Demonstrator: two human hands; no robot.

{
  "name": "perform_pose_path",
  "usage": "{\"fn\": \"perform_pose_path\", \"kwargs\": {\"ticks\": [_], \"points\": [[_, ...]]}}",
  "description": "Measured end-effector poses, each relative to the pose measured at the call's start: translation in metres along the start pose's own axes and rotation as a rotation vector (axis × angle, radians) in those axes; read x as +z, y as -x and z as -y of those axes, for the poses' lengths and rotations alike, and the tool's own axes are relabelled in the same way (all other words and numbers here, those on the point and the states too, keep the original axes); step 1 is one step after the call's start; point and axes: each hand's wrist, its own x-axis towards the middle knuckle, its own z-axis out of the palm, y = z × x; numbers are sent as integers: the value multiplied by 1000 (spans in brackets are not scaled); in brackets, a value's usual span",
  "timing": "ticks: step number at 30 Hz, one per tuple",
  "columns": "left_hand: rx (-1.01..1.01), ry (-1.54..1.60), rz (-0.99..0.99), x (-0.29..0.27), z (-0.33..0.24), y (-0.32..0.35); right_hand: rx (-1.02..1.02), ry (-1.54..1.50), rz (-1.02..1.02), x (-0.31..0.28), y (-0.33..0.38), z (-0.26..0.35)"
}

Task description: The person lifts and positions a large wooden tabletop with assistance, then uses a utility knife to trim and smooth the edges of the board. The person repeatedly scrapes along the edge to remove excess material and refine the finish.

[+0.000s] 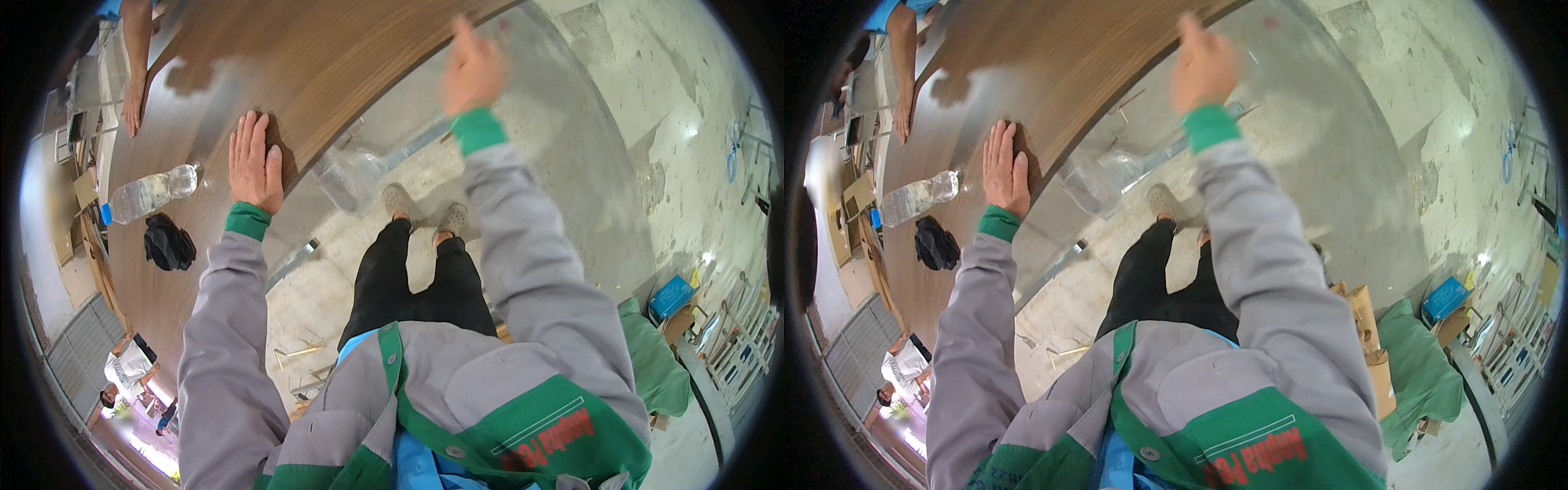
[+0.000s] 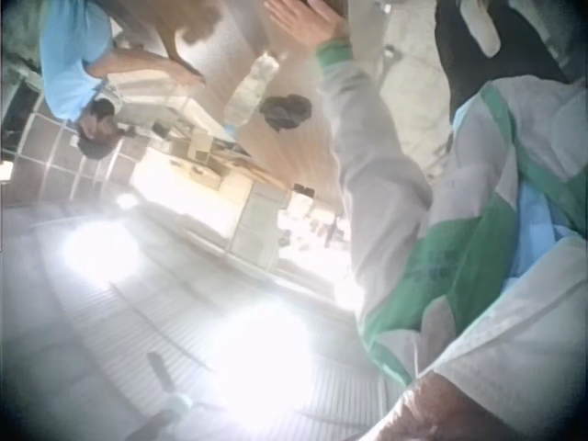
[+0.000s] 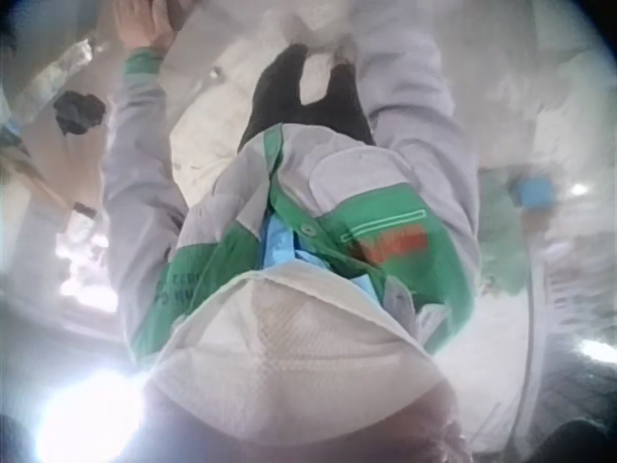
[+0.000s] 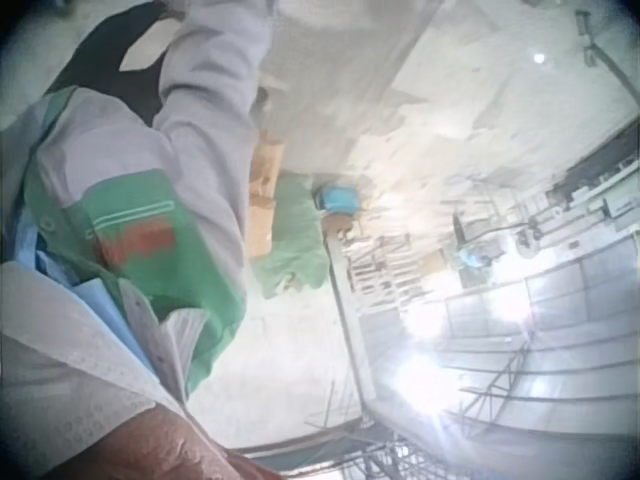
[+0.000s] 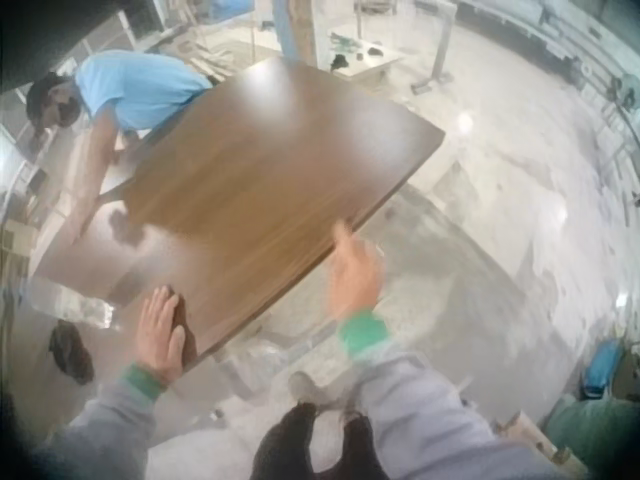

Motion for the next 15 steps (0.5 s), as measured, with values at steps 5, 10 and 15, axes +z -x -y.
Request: {"fn": "perform_pose_path", "kwargs": {"ticks": [5, 10, 15], "points": [[-18, 17, 1, -2, 1, -1, -391, -303, 396, 11, 136, 90], [-13, 10, 31, -1, 2, 1, -34, -42, 188, 6, 71, 34], [-29, -35, 76, -2, 2, -2, -48, 97, 37, 13, 40, 33]]}}
